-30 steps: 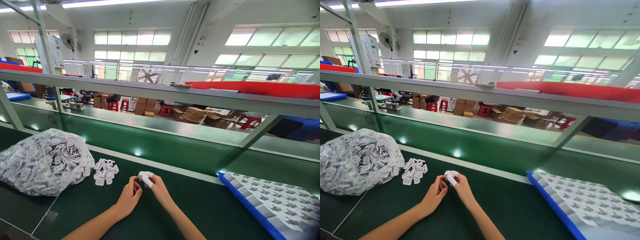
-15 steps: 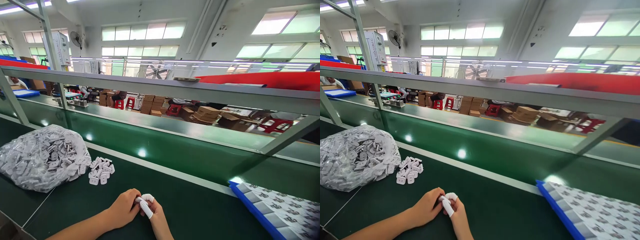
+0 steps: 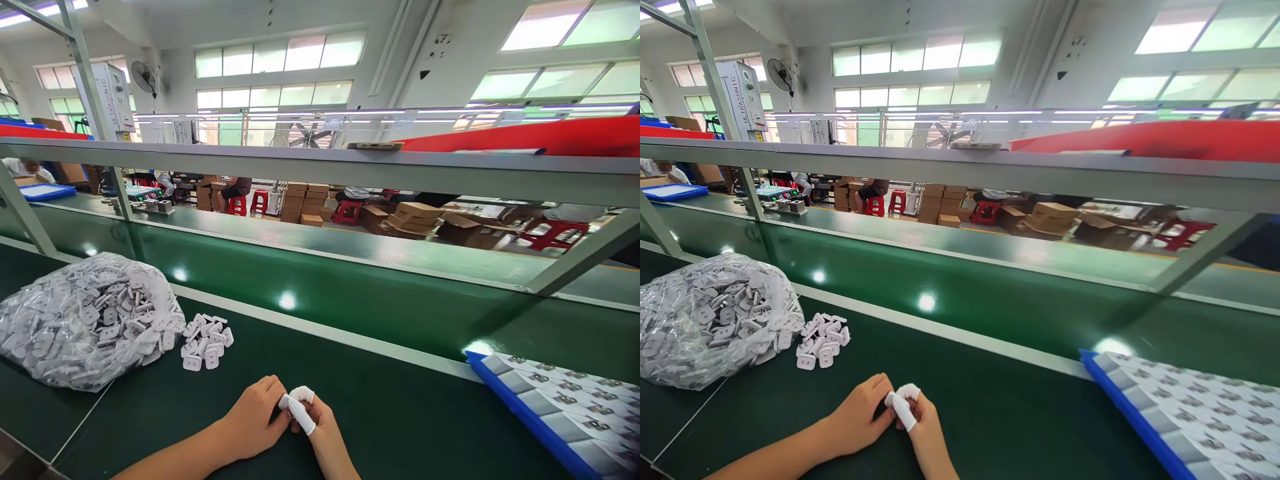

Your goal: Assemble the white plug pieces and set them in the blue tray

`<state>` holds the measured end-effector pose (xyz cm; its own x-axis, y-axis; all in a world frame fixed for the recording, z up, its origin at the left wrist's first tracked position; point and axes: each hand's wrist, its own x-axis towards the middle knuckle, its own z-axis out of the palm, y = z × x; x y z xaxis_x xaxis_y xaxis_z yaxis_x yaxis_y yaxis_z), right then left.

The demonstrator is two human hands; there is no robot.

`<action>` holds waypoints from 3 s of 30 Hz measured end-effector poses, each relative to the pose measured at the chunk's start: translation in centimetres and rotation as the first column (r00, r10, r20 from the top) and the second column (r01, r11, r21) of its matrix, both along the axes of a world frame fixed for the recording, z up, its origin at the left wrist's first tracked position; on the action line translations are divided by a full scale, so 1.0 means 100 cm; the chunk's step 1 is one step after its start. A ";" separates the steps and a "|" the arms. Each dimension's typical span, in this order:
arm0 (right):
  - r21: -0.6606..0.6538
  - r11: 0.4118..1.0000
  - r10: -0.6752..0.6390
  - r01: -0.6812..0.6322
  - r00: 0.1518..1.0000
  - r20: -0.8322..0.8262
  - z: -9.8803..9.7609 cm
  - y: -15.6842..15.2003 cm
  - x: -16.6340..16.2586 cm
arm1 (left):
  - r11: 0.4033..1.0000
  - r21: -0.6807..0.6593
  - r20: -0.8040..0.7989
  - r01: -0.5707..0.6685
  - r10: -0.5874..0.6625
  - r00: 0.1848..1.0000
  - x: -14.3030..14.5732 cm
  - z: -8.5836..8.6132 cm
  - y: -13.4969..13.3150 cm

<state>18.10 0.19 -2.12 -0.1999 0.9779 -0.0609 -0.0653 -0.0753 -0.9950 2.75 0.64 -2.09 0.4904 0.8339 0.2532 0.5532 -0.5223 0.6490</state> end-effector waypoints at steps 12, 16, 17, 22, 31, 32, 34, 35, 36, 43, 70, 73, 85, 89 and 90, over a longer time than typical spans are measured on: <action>-0.019 1.000 -0.003 0.004 0.999 0.053 0.003 -0.001 -0.002 | 0.999 0.031 -0.033 0.025 -0.024 0.999 0.000 0.004 -0.001; -0.025 1.000 0.004 -0.002 0.998 0.070 0.006 -0.002 -0.002 | 0.998 0.044 -0.054 0.037 -0.034 0.998 0.000 0.004 -0.001; -0.023 1.000 0.003 -0.001 0.997 0.073 0.008 -0.003 -0.002 | 0.998 0.048 -0.057 0.039 -0.036 0.998 0.000 0.005 -0.001; -0.012 1.000 0.007 -0.006 0.997 0.072 0.012 -0.003 -0.002 | 0.998 0.055 -0.073 0.032 -0.028 0.997 0.000 0.005 -0.001; -0.020 1.000 0.017 -0.016 0.998 0.053 0.001 0.000 0.001 | 0.995 0.090 -0.094 0.030 -0.022 0.995 -0.001 0.002 0.000; -0.017 1.000 0.016 -0.015 0.998 0.057 0.002 0.000 0.001 | 0.995 0.094 -0.097 0.032 -0.022 0.995 -0.001 0.002 0.000; -0.014 1.000 0.011 -0.010 0.998 0.056 0.004 -0.001 0.001 | 0.994 0.101 -0.102 0.034 -0.024 0.995 -0.001 0.001 0.000; -0.015 1.000 0.009 -0.009 0.999 0.051 0.004 -0.001 0.001 | 0.994 0.104 -0.104 0.037 -0.026 0.994 -0.001 0.000 0.000; -0.015 1.000 0.008 -0.007 0.999 0.045 0.004 -0.002 0.001 | 0.993 0.108 -0.103 0.041 -0.030 0.994 -0.001 0.000 0.000; -0.007 0.999 0.042 -0.042 0.998 0.036 0.003 -0.003 0.002 | 0.990 0.125 -0.075 0.065 -0.056 0.996 -0.001 0.000 -0.001; -0.025 0.997 0.067 -0.067 0.998 0.006 -0.002 -0.002 0.002 | 0.953 0.300 0.150 -0.041 -0.005 0.989 -0.001 0.004 -0.006; -0.019 0.997 0.069 -0.070 0.998 -0.005 -0.007 -0.001 0.003 | 0.948 0.313 0.175 -0.051 -0.005 0.985 -0.001 0.005 -0.005; 0.025 1.000 -0.008 0.008 1.000 -0.002 0.002 -0.007 -0.004 | 0.978 0.113 0.338 -0.177 0.129 0.932 -0.002 0.007 0.001; 0.056 0.998 -0.034 0.030 0.997 0.063 0.002 -0.008 -0.004 | 0.979 0.128 0.318 -0.159 0.111 0.941 -0.001 0.008 0.000; 0.060 0.998 -0.034 0.029 0.996 0.084 0.003 -0.008 -0.004 | 0.980 0.126 0.314 -0.151 0.105 0.944 -0.002 0.007 0.000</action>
